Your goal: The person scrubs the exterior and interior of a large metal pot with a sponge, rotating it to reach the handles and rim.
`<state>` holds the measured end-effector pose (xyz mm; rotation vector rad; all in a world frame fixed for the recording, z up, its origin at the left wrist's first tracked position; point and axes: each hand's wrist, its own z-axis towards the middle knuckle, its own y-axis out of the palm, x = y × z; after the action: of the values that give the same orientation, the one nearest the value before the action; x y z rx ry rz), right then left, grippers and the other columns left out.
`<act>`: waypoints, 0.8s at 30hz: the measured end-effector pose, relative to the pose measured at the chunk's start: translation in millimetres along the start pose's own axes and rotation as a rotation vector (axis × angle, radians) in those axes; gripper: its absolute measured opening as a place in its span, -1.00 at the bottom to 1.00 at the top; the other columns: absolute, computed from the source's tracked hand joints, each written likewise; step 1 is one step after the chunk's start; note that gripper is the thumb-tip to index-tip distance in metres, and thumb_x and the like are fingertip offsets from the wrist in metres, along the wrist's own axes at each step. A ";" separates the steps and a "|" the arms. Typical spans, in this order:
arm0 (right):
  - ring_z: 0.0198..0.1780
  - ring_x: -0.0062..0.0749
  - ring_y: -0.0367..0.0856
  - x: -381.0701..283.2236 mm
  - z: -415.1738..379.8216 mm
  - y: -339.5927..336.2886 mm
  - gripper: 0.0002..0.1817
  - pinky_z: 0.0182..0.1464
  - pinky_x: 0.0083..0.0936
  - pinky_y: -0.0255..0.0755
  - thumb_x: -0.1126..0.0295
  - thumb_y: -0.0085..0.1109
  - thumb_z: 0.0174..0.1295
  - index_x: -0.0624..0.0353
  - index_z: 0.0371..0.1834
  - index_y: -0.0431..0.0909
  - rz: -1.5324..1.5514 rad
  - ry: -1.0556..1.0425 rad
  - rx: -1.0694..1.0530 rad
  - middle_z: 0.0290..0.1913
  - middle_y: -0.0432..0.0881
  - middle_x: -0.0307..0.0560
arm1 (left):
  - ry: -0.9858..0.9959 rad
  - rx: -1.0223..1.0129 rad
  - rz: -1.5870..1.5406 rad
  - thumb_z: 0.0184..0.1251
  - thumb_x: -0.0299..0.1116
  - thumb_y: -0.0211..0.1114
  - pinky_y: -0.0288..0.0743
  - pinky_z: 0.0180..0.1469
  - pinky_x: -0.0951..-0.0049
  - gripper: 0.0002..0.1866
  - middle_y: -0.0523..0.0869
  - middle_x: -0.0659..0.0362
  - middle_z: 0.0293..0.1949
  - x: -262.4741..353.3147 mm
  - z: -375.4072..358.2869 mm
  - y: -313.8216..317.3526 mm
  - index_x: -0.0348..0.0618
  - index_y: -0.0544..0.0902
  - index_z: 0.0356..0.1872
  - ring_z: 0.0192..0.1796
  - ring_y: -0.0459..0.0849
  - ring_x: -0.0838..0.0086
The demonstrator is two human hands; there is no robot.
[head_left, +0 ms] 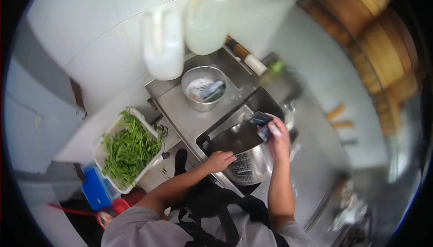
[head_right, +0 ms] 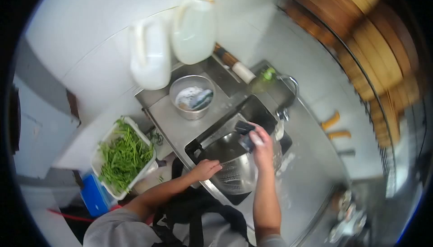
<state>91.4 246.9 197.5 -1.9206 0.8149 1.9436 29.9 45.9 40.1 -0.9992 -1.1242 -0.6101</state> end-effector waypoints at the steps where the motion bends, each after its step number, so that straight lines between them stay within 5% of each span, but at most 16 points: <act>1: -0.08 -0.51 0.61 -0.3 20.2 22.0 -0.65 0.03 -0.54 0.46 0.38 0.15 0.29 0.31 0.10 0.59 -0.117 -0.026 -0.073 -0.07 0.69 -0.17 | 0.028 -0.013 0.009 0.46 -0.08 0.11 0.46 -0.30 0.01 -0.63 0.61 -0.11 -0.48 -2.8 -1.6 -1.8 -0.20 0.50 -0.40 -0.32 0.62 -0.14; 5: -0.14 -0.57 0.57 16.1 106.1 122.0 -0.68 -0.02 -0.59 0.42 0.35 0.23 0.28 0.20 0.07 0.64 -0.441 -0.135 -0.301 -0.13 0.70 -0.18 | -0.069 -0.071 0.003 0.50 -0.01 0.04 0.48 -0.19 -0.04 -0.60 0.64 -0.12 -0.44 -8.6 -15.4 -7.3 -0.15 0.51 -0.35 -0.22 0.64 -0.14; 11: 0.02 -0.14 0.69 98.7 202.8 196.3 -0.64 0.09 -0.31 0.52 0.25 0.21 0.22 0.10 0.06 0.66 -1.260 -0.298 -0.365 0.00 0.70 0.08 | 0.004 -0.118 -0.067 0.52 0.03 -0.01 0.48 -0.13 -0.05 -0.57 0.67 -0.09 -0.34 -18.7 -17.0 -4.9 -0.16 0.54 -0.30 -0.16 0.63 -0.11; 13: 0.13 -0.06 0.63 111.7 206.4 206.7 -0.60 0.17 -0.18 0.50 0.22 0.17 0.17 0.11 0.06 0.66 -1.700 0.028 -0.555 0.11 0.66 0.06 | 0.000 -0.116 -0.060 0.53 0.02 -0.02 0.47 -0.14 -0.06 -0.56 0.67 -0.10 -0.34 -22.0 -15.4 -5.2 -0.16 0.54 -0.30 -0.17 0.63 -0.12; 14: 0.15 -0.08 0.63 133.6 216.4 202.1 -0.60 0.19 -0.22 0.51 0.23 0.15 0.17 0.11 0.05 0.66 -1.841 0.004 -0.620 0.12 0.65 0.09 | 0.003 -0.136 -0.061 0.52 0.03 -0.02 0.47 -0.14 -0.07 -0.56 0.67 -0.11 -0.34 -24.3 -15.2 -4.4 -0.16 0.54 -0.30 -0.17 0.63 -0.12; 19: 0.15 0.02 0.62 126.4 207.1 216.2 -0.61 0.19 -0.23 0.51 0.28 0.18 0.15 0.12 0.05 0.64 -1.938 0.097 -0.646 0.12 0.63 0.20 | 0.042 -0.207 -0.061 0.52 0.04 -0.02 0.47 -0.14 -0.07 -0.56 0.66 -0.13 -0.35 -29.0 -12.0 -5.9 -0.15 0.55 -0.29 -0.18 0.63 -0.13; 24: 0.04 0.06 0.65 87.9 193.6 180.6 -0.68 0.09 -0.21 0.51 0.39 0.24 0.15 0.07 0.00 0.67 -1.412 -0.092 -0.527 -0.11 0.70 0.19 | 0.043 -0.134 -0.052 0.49 0.01 0.06 0.49 -0.16 -0.08 -0.59 0.66 -0.14 -0.39 -29.3 -14.0 -3.3 -0.17 0.57 -0.30 -0.21 0.63 -0.15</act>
<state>-176.2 197.9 136.1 -1.7102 -0.9880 1.2557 23.3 29.8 12.5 -1.0689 -1.0847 -0.7535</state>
